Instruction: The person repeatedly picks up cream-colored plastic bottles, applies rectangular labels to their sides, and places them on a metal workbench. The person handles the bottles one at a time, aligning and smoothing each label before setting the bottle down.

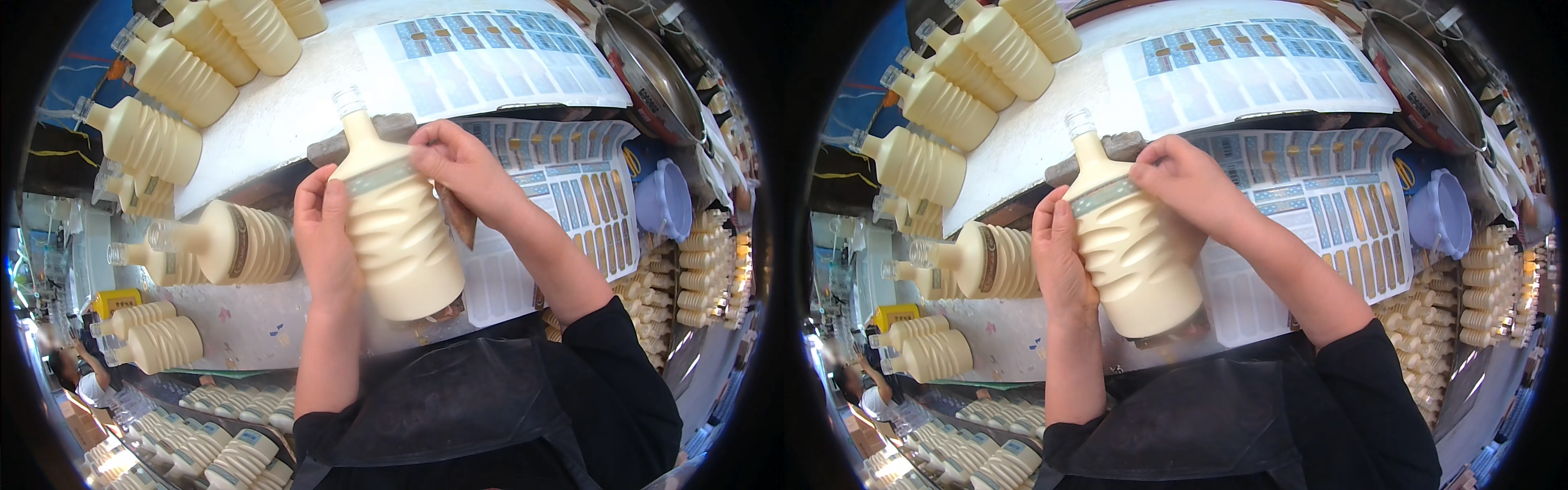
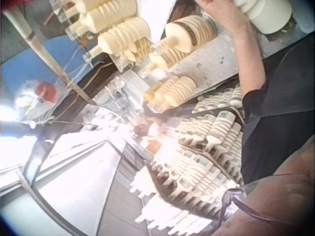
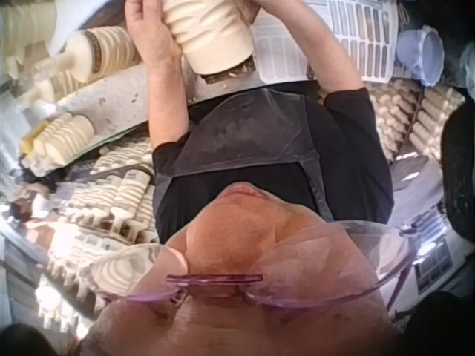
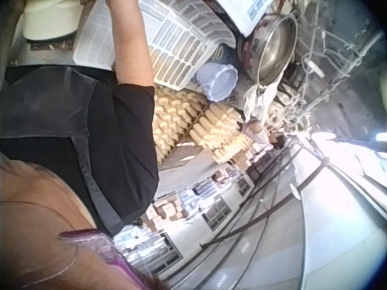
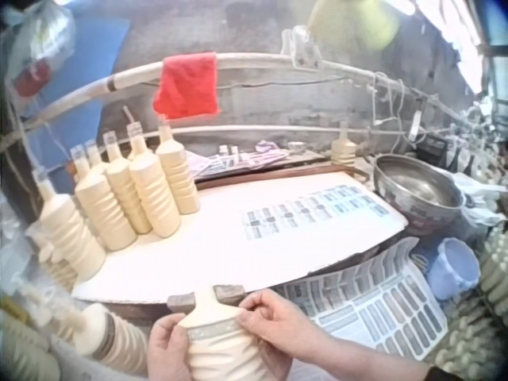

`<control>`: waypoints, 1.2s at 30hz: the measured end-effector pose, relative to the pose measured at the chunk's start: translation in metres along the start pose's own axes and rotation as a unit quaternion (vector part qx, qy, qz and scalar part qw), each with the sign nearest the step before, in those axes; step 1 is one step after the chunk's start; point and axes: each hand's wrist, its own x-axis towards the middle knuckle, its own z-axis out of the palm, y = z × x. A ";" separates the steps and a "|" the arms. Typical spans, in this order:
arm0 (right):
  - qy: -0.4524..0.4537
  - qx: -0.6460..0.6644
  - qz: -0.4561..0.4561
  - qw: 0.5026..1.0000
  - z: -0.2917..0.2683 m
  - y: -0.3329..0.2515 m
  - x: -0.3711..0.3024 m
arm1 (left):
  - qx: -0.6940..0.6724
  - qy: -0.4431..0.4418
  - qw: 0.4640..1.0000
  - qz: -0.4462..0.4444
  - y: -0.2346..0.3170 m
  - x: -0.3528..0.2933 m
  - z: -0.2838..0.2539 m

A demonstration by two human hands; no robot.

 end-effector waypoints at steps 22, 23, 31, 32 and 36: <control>0.013 0.004 -0.017 1.000 -0.005 -0.003 -0.024 | 0.004 -0.023 1.000 -0.013 0.001 -0.010 -0.005; 0.022 -0.003 -0.048 0.999 -0.003 0.006 -0.023 | 0.003 -0.024 1.000 -0.014 0.001 -0.011 -0.004; 0.029 0.021 -0.066 0.997 -0.003 0.010 -0.016 | -0.030 -0.017 0.999 -0.013 0.001 -0.010 0.001; 0.019 0.024 -0.051 0.998 -0.003 0.008 -0.013 | -0.044 -0.026 0.999 -0.016 0.001 -0.008 -0.001; 0.005 0.006 -0.028 1.000 0.001 0.008 -0.005 | -0.026 -0.023 0.999 -0.018 -0.001 -0.004 -0.004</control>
